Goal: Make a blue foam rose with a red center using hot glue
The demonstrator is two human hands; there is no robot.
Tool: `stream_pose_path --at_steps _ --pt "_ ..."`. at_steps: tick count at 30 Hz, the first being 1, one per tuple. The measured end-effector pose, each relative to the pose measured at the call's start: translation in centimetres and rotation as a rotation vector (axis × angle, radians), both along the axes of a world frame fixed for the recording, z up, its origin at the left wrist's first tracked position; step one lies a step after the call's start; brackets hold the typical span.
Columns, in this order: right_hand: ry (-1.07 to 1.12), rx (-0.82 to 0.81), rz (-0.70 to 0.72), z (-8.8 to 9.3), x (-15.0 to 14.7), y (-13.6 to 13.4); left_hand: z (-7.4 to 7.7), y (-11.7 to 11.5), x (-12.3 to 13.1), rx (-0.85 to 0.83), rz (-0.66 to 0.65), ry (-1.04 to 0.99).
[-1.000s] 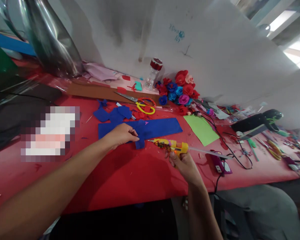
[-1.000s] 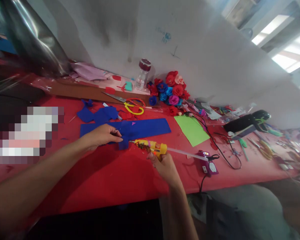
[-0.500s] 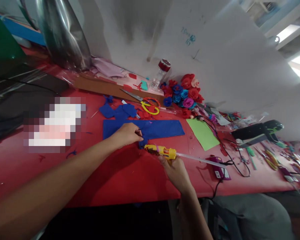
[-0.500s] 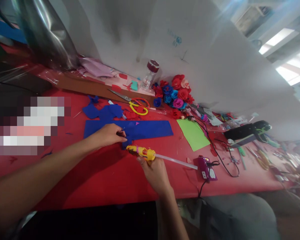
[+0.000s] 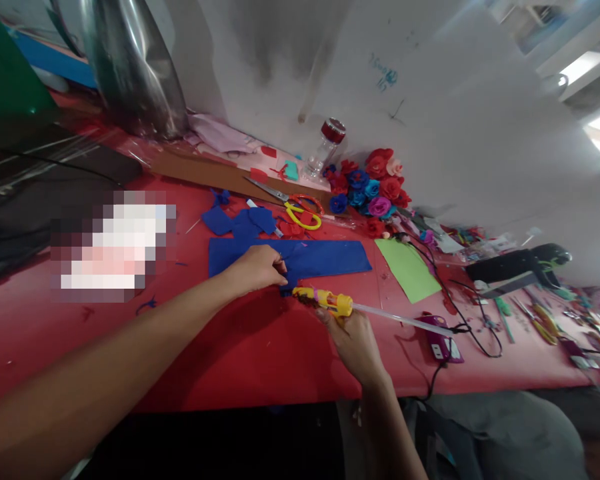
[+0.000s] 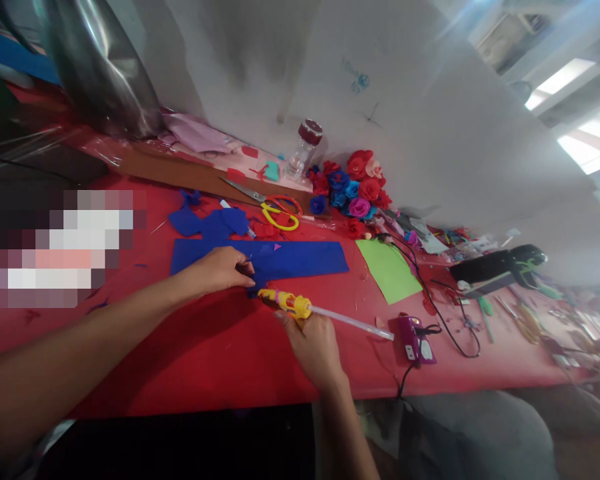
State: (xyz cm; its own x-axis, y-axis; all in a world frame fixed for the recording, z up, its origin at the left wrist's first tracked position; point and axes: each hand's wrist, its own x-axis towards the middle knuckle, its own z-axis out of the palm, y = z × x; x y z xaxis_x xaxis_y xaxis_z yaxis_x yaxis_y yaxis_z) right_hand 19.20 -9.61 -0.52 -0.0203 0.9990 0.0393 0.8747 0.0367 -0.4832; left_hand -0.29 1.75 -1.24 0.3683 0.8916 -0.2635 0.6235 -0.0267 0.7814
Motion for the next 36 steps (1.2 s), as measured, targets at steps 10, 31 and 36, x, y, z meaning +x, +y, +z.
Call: stream_pose_path --at_steps 10,31,36 --pt "-0.052 0.035 -0.008 -0.1 0.4 0.0 -0.2 0.0 0.0 -0.004 -0.004 0.001" --pt "-0.133 0.04 -0.024 1.4 -0.1 -0.8 0.4 -0.1 0.0 -0.023 -0.045 0.08" --pt "-0.178 0.035 0.015 1.2 -0.8 -0.6 0.5 -0.1 0.0 -0.021 -0.055 0.092"
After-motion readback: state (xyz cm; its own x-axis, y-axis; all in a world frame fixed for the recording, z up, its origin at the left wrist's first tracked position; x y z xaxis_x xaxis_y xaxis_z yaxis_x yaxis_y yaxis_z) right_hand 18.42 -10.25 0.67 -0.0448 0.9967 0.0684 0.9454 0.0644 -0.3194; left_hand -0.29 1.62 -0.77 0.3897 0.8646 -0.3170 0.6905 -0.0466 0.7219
